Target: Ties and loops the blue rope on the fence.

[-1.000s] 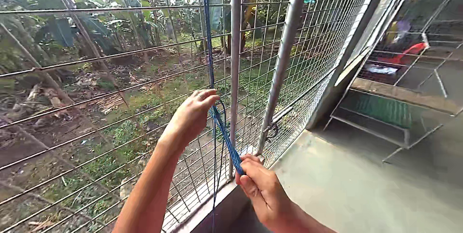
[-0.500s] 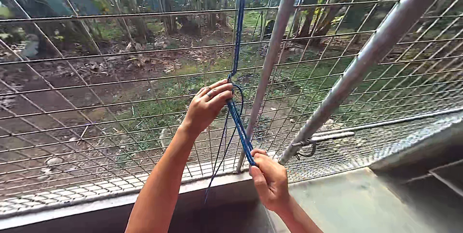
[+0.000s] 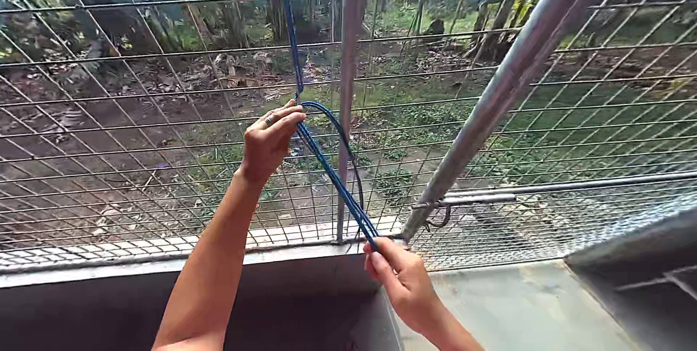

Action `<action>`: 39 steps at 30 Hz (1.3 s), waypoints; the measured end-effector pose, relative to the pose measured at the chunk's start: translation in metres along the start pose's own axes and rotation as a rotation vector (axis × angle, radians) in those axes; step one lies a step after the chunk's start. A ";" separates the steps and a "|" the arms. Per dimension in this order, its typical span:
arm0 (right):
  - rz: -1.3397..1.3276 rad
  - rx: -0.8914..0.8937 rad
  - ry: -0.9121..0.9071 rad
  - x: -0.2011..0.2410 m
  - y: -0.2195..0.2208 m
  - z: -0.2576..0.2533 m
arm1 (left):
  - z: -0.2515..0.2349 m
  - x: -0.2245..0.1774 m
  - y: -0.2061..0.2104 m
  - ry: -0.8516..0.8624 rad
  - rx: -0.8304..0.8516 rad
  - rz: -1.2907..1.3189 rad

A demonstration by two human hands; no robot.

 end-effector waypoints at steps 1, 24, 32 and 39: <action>0.145 0.009 -0.037 0.002 0.000 0.006 | 0.002 -0.001 0.000 -0.006 0.002 -0.006; 0.464 -0.729 -0.507 0.068 0.005 -0.194 | 0.028 0.039 0.025 -0.472 -0.252 1.069; 0.716 -0.761 -0.038 0.051 0.052 -0.254 | 0.015 0.045 0.022 -0.448 -0.075 1.223; 0.810 -0.736 0.128 0.036 0.063 -0.274 | 0.012 0.050 0.026 -0.461 -0.017 1.293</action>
Point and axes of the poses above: each hand's wrist, its own z-axis away from the middle knuckle, its own y-axis out of the palm, x = y × z, the point moved 7 cm from there along -z, towards the middle knuckle, and after that the axes turned 14 degrees about -y, right-handed, at the moved point
